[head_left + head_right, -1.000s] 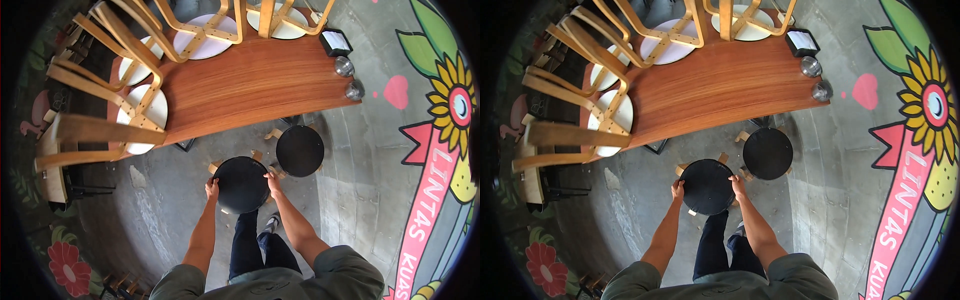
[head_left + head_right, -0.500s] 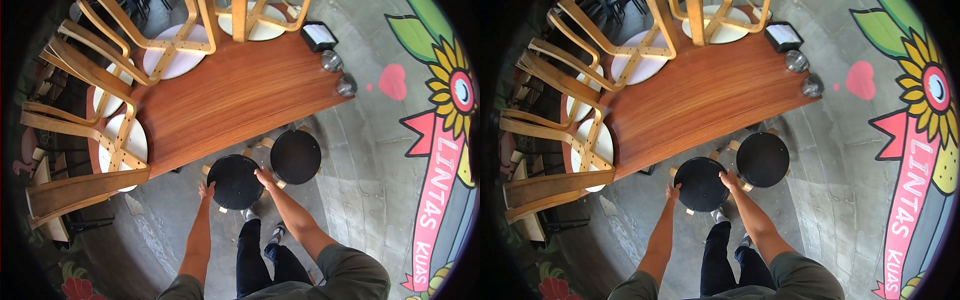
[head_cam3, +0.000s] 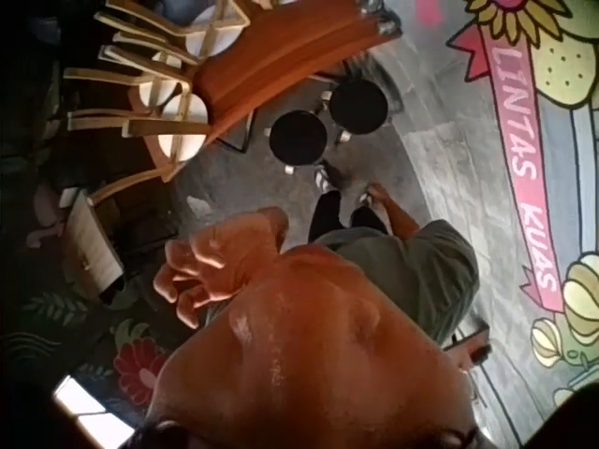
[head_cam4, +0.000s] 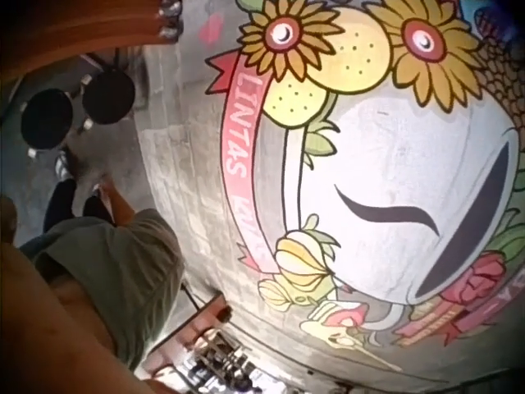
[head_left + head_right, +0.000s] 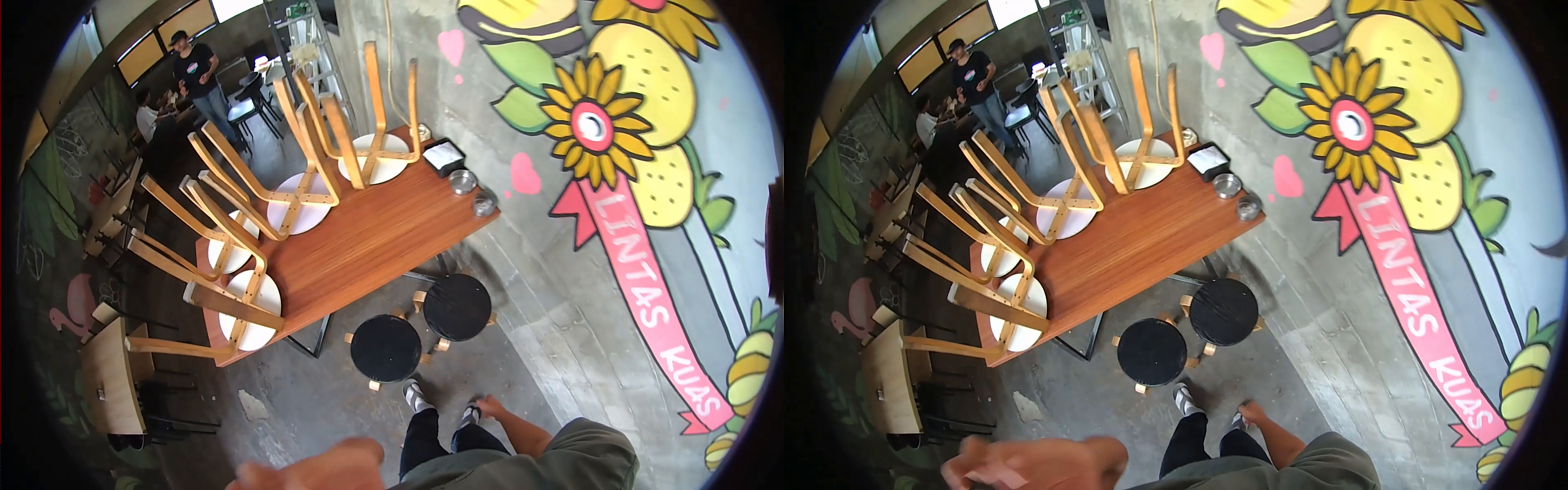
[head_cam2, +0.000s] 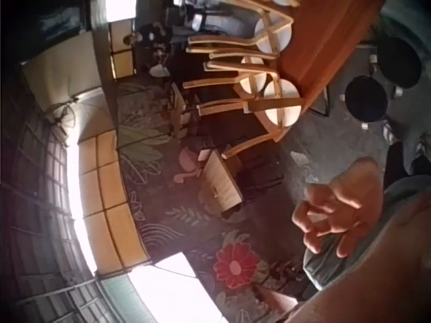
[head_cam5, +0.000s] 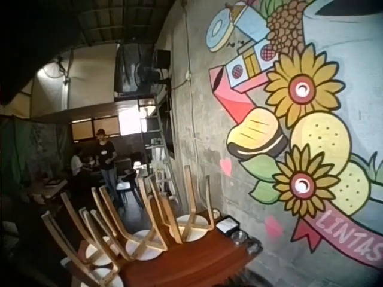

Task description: Placing stools and chairs upside down on top of tables in a restaurant dining area.

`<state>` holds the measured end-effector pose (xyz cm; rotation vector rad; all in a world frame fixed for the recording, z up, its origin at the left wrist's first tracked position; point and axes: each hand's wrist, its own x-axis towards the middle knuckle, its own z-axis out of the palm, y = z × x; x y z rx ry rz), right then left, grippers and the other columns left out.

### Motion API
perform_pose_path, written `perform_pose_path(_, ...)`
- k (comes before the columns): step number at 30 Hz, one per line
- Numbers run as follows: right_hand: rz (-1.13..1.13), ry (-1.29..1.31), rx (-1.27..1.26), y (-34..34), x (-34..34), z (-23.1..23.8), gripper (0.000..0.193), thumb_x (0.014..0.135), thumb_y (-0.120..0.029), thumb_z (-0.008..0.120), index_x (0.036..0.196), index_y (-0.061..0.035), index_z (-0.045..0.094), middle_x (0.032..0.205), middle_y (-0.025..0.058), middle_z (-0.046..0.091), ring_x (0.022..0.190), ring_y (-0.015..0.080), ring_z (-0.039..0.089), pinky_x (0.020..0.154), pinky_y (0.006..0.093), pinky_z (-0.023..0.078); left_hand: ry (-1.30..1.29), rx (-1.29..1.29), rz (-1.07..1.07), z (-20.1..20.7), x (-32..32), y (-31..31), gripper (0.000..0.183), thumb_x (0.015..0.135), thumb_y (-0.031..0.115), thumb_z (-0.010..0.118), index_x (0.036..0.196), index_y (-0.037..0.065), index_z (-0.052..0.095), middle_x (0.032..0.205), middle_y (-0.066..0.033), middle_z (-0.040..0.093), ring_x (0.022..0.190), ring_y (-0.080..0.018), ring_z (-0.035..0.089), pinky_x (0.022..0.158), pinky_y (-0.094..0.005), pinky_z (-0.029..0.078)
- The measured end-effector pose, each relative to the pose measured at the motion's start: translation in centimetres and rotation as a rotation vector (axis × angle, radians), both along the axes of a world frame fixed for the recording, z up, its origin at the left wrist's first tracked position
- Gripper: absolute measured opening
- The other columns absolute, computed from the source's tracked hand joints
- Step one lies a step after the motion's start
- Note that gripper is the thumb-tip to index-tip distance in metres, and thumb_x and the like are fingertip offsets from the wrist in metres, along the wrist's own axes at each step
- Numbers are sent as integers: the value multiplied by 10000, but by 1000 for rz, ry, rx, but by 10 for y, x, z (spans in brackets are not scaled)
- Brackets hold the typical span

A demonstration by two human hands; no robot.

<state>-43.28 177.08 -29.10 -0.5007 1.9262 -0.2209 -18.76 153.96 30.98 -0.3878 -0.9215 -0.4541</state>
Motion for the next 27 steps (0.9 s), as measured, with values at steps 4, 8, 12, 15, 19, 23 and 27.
perform_pose_path(4, -170, -64, 131, 86, -34, 40, 397, 732, -314, 592, 812, 71, 546, 710, 162, 588, 556, 263, 636, 465, 352, 516, 198, -457, 122, 84, -26, 53, 259, 848, 156, 477, 1104, 115, 487, 1101, -47, 398, 898, -197, 386, 852, -316, 454)
perform_pose_path(8, -330, -38, 68, 135, -58, 42, 390, 740, -302, 574, 810, 81, 553, 710, 167, 580, 553, 272, 638, 465, 361, 514, -48, -480, 204, 115, -45, 129, 199, 930, 155, 247, 1050, 115, 401, 1020, -68, 355, 824, -225, 316, 984, -369, 372)
perform_pose_path(12, -362, -97, -73, 155, -79, 46, 388, 757, -289, 549, 883, 78, 554, 764, 178, 581, 559, 291, 636, 468, 378, 510, -93, -472, 402, 126, -60, 180, 243, 931, 193, 151, 1011, 95, 359, 966, -79, 325, 777, -223, 293, 979, -349, 344)
perform_pose_path(15, -333, -144, -107, 162, -85, 47, 390, 759, -282, 548, 928, 70, 551, 804, 184, 579, 561, 294, 634, 465, 381, 507, -90, -529, 412, 134, -60, 220, 225, 928, 183, 166, 1006, 92, 357, 962, -76, 319, 778, -221, 292, 969, -350, 349)
perform_pose_path(19, -326, -148, -173, 176, -85, 46, 378, 758, -273, 546, 946, 55, 542, 809, 181, 571, 561, 298, 632, 450, 383, 501, -90, -592, 421, 141, -57, 261, 201, 924, 169, 186, 999, 88, 354, 958, -73, 312, 780, -217, 291, 957, -352, 355)
perform_pose_path(23, -294, -172, -138, 182, -91, 47, 362, 757, -264, 545, 938, 50, 530, 801, 178, 564, 563, 304, 630, 443, 384, 501, -100, -631, 412, 141, -54, 284, 177, 920, 155, 206, 992, 84, 352, 953, -70, 304, 782, -214, 290, 944, -353, 362)
perform_pose_path(27, -246, -201, -122, 184, -90, 45, 371, 754, -269, 544, 950, 45, 517, 805, 177, 560, 557, 306, 624, 449, 392, 505, -109, -657, 414, 142, -50, 299, 154, 916, 142, 227, 985, 80, 349, 948, -67, 297, 784, -210, 289, 932, -354, 368)
